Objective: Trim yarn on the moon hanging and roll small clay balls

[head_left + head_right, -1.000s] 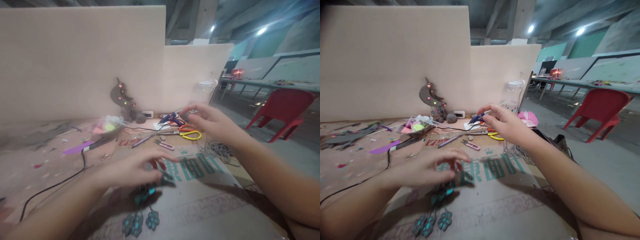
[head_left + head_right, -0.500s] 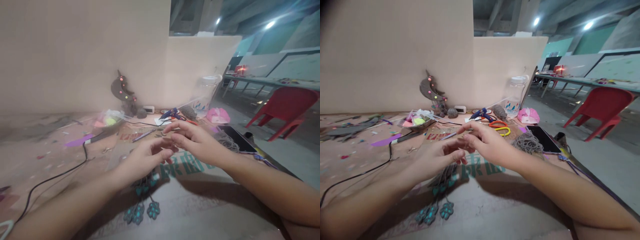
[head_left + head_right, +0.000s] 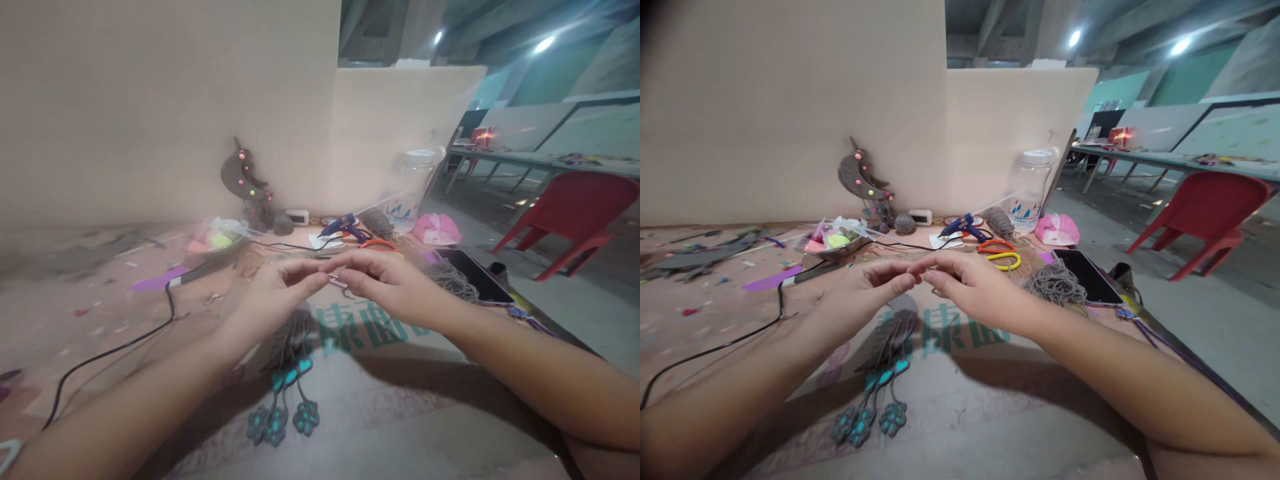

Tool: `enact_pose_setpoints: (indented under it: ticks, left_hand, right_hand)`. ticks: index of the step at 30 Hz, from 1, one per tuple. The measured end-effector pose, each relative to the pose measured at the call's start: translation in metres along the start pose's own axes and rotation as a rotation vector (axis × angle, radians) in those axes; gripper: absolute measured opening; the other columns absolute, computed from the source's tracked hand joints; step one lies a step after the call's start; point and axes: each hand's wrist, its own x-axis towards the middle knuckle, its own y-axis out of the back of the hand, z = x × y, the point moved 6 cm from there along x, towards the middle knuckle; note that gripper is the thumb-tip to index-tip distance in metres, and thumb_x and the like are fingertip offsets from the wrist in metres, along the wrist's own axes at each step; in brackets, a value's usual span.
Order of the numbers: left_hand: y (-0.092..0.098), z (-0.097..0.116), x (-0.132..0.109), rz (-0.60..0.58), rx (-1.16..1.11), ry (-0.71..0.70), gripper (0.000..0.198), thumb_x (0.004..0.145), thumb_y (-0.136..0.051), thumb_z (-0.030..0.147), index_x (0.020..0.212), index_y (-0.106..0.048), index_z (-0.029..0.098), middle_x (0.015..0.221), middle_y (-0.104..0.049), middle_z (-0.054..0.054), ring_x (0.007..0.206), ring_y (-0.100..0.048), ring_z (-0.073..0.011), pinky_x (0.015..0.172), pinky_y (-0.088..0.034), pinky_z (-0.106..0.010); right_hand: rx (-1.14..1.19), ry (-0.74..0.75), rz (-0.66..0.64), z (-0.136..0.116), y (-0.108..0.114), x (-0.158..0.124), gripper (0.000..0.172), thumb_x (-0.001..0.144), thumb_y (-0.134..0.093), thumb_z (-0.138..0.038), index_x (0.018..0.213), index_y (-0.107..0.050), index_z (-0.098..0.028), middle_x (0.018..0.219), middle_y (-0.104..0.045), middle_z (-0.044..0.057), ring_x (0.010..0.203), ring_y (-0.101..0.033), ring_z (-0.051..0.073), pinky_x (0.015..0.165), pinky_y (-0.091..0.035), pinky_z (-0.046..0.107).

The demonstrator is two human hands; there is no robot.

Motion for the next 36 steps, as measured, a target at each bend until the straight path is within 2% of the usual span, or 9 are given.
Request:
enact_pose_setpoints:
  ticks: [6, 11, 18, 23, 26, 29, 32, 34, 36]
  left_hand:
    - [0.009, -0.008, 0.003, 0.025, 0.030, 0.039, 0.028, 0.081, -0.073, 0.047, 0.094, -0.078, 0.023, 0.095, -0.077, -0.002, 0.093, -0.068, -0.0204, 0.086, -0.049, -0.030]
    - [0.013, -0.004, 0.004, 0.029, 0.098, -0.040, 0.027, 0.084, -0.070, 0.048, 0.087, -0.076, 0.021, 0.088, -0.076, -0.001, 0.088, -0.067, -0.0193, 0.081, -0.048, -0.029]
    - [0.013, 0.000, 0.004, 0.027, 0.101, -0.062, 0.022, 0.087, -0.067, 0.042, 0.083, -0.071, 0.021, 0.087, -0.072, -0.001, 0.090, -0.063, -0.0187, 0.083, -0.045, -0.028]
    - [0.019, -0.002, 0.007, 0.153, 0.024, -0.147, 0.028, 0.095, -0.051, 0.040, 0.076, -0.059, 0.020, 0.078, -0.062, 0.000, 0.083, -0.058, -0.0170, 0.083, -0.044, -0.029]
    - [0.024, -0.004, 0.008, 0.206, 0.081, -0.135, 0.035, 0.097, -0.042, 0.037, 0.069, -0.055, 0.020, 0.073, -0.059, -0.001, 0.078, -0.055, -0.0170, 0.079, -0.044, -0.029]
    - [0.018, -0.002, 0.009, 0.105, 0.204, -0.099, 0.040, 0.097, -0.041, 0.037, 0.064, -0.056, 0.019, 0.070, -0.059, 0.000, 0.076, -0.056, -0.0165, 0.077, -0.043, -0.029]
    - [0.006, -0.005, 0.008, -0.051, 0.167, -0.017, 0.031, 0.092, -0.054, 0.041, 0.074, -0.068, 0.019, 0.077, -0.067, -0.001, 0.078, -0.061, -0.0168, 0.076, -0.045, -0.028]
    - [0.001, -0.008, 0.006, -0.095, 0.097, 0.050, 0.023, 0.084, -0.066, 0.040, 0.079, -0.071, 0.018, 0.082, -0.071, -0.002, 0.081, -0.064, -0.0175, 0.075, -0.047, -0.028]
    - [-0.001, -0.009, 0.004, -0.088, 0.062, 0.081, 0.021, 0.080, -0.071, 0.039, 0.075, -0.071, 0.018, 0.082, -0.072, -0.002, 0.080, -0.064, -0.0175, 0.074, -0.048, -0.028]
  right_hand:
    - [-0.034, 0.026, -0.040, -0.005, 0.002, -0.001, 0.029, 0.094, -0.052, -0.027, 0.112, -0.073, -0.018, 0.075, -0.060, 0.001, 0.064, -0.049, 0.011, 0.056, -0.039, 0.023]
    - [0.056, -0.012, -0.081, -0.006, 0.003, 0.001, 0.034, 0.095, -0.051, -0.027, 0.120, -0.070, -0.016, 0.065, -0.050, -0.003, 0.053, -0.038, 0.008, 0.049, -0.033, 0.021]
    - [0.061, 0.027, -0.095, -0.008, 0.004, 0.003, 0.032, 0.095, -0.051, -0.024, 0.121, -0.070, -0.019, 0.073, -0.056, -0.002, 0.055, -0.037, 0.007, 0.048, -0.030, 0.021]
    - [0.101, 0.013, -0.080, -0.007, 0.005, 0.002, 0.028, 0.096, -0.052, -0.025, 0.116, -0.069, -0.017, 0.066, -0.045, -0.004, 0.055, -0.037, 0.008, 0.048, -0.028, 0.021]
    - [0.161, 0.003, -0.056, -0.006, 0.005, 0.002, 0.026, 0.095, -0.053, -0.025, 0.115, -0.067, -0.016, 0.063, -0.039, -0.006, 0.052, -0.034, 0.008, 0.047, -0.026, 0.021]
    - [0.226, -0.017, -0.048, -0.004, 0.005, 0.002, 0.026, 0.094, -0.053, -0.027, 0.114, -0.065, -0.015, 0.060, -0.035, -0.007, 0.051, -0.032, 0.008, 0.046, -0.024, 0.021]
    - [0.255, -0.029, -0.035, -0.001, 0.005, 0.002, 0.025, 0.094, -0.054, -0.027, 0.113, -0.065, -0.015, 0.060, -0.038, -0.007, 0.051, -0.032, 0.008, 0.047, -0.024, 0.021]
    - [0.255, -0.030, -0.033, -0.001, 0.005, 0.002, 0.024, 0.094, -0.054, -0.028, 0.112, -0.064, -0.016, 0.061, -0.040, -0.007, 0.052, -0.032, 0.008, 0.047, -0.024, 0.021]
    - [0.248, -0.024, -0.035, -0.001, 0.005, 0.003, 0.023, 0.094, -0.054, -0.028, 0.111, -0.065, -0.016, 0.060, -0.040, -0.007, 0.052, -0.033, 0.008, 0.047, -0.024, 0.021]
